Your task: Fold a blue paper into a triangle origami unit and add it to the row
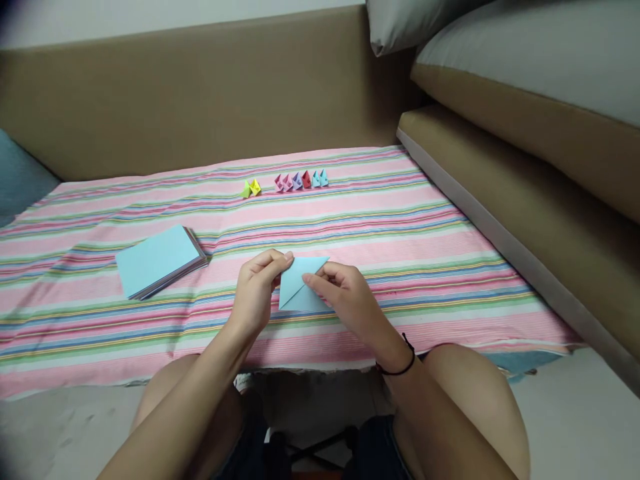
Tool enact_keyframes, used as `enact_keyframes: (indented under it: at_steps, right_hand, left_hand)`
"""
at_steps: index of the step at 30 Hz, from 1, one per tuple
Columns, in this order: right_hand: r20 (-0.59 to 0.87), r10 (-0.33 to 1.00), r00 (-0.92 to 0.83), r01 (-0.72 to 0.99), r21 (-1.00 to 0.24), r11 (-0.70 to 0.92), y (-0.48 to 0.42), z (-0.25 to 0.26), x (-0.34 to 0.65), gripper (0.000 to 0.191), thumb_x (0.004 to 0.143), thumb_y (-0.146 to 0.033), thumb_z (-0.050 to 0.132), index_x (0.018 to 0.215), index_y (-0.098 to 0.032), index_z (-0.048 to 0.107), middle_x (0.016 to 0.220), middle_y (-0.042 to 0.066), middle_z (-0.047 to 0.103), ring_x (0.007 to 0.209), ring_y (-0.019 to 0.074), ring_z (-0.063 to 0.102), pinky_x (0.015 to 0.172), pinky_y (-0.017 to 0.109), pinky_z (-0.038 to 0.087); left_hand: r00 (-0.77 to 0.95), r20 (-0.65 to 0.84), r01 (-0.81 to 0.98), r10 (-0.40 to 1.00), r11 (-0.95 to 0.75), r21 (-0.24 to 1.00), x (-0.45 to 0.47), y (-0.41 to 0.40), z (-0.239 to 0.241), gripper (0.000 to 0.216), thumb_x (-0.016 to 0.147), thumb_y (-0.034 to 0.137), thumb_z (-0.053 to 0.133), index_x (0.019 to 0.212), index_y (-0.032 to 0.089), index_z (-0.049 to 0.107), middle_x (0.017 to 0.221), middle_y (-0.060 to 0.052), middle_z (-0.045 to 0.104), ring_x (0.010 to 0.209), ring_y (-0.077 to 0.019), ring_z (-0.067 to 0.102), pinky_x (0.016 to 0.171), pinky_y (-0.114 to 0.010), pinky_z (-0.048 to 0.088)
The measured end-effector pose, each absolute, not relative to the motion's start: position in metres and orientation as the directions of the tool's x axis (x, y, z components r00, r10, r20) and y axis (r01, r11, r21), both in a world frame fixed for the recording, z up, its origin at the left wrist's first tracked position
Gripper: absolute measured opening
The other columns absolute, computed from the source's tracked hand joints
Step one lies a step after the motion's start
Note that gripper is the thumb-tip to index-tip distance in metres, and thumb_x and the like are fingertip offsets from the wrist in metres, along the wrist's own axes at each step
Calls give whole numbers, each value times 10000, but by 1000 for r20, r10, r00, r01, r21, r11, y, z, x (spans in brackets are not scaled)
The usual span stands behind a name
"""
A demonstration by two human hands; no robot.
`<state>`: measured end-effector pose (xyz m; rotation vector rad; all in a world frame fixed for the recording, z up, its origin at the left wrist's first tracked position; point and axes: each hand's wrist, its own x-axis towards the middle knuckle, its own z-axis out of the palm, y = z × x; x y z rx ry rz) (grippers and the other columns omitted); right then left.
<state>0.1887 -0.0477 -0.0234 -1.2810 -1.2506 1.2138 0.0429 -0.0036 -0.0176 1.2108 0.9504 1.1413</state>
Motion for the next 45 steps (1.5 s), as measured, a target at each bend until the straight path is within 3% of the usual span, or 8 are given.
enact_keyframes:
  at_steps: [8,17,25,30,33,36,40,45]
  right_hand:
    - [70,993,92,123,-991,58,-44,-28,191,343,836,-424,572,595,-185,524,548,-53,339,529,99,323,525,253,277]
    - [92,989,118,75,-994,83,-41,-27,194,451,923,-352,436,520,-197,304,534,-43,278,532,104,275,541,276,245]
    - [25,1000,8,-4,-1000,25,-39,-33,190,256,733,-404,691,750,-186,558,637,-35,526,576,111,480,521,237,365]
    - [218,949,227,132,-973,192,-39,-36,189,227,788,-332,636,672,-194,499,612,-29,524,595,127,548,555,244,432]
    - [513,776,367,505,-810,297,-41,-34,190,90,799,-223,615,734,-194,561,689,3,596,667,159,597,624,281,472]
    - [772,619,146,778,-476,410,-44,-35,190,105,810,-116,576,845,-198,632,811,38,657,885,211,638,770,337,489]
    - [772,604,-199,792,-237,563,-47,-39,188,231,843,-75,519,982,-222,631,861,44,679,1064,240,603,849,385,484]
    - [691,621,-369,694,-239,679,-43,-38,190,399,838,-31,436,1159,-237,555,1089,62,663,1117,214,569,969,448,443]
  left_hand:
    - [233,31,-111,972,-5,994,41,-3,-15,284,753,316,650,566,143,525,558,28,430,552,-85,387,539,-229,318]
    - [297,30,-92,954,-3,996,40,0,-17,307,769,321,634,556,145,500,543,32,414,537,-81,377,539,-230,309]
    - [284,44,-118,958,-11,993,40,5,-25,283,785,371,626,631,146,553,559,41,460,523,-69,405,522,-205,333]
    - [115,64,-154,991,-45,987,40,8,-26,311,720,347,710,957,171,612,938,-39,647,886,-137,591,806,-244,447]
    - [211,-155,-184,965,195,964,41,5,-24,377,745,469,660,899,128,621,937,-98,655,826,-165,620,785,-286,477]
    - [498,-290,-246,817,454,856,43,0,-21,467,813,554,530,839,101,644,817,-115,663,733,-171,626,751,-308,490]
    - [499,-168,-324,850,363,874,44,-3,-22,304,781,441,633,730,142,603,646,-2,574,566,-89,514,575,-211,439]
    - [380,-147,-132,913,211,968,37,6,-24,399,718,428,685,536,151,463,442,74,336,398,-38,247,372,-180,193]
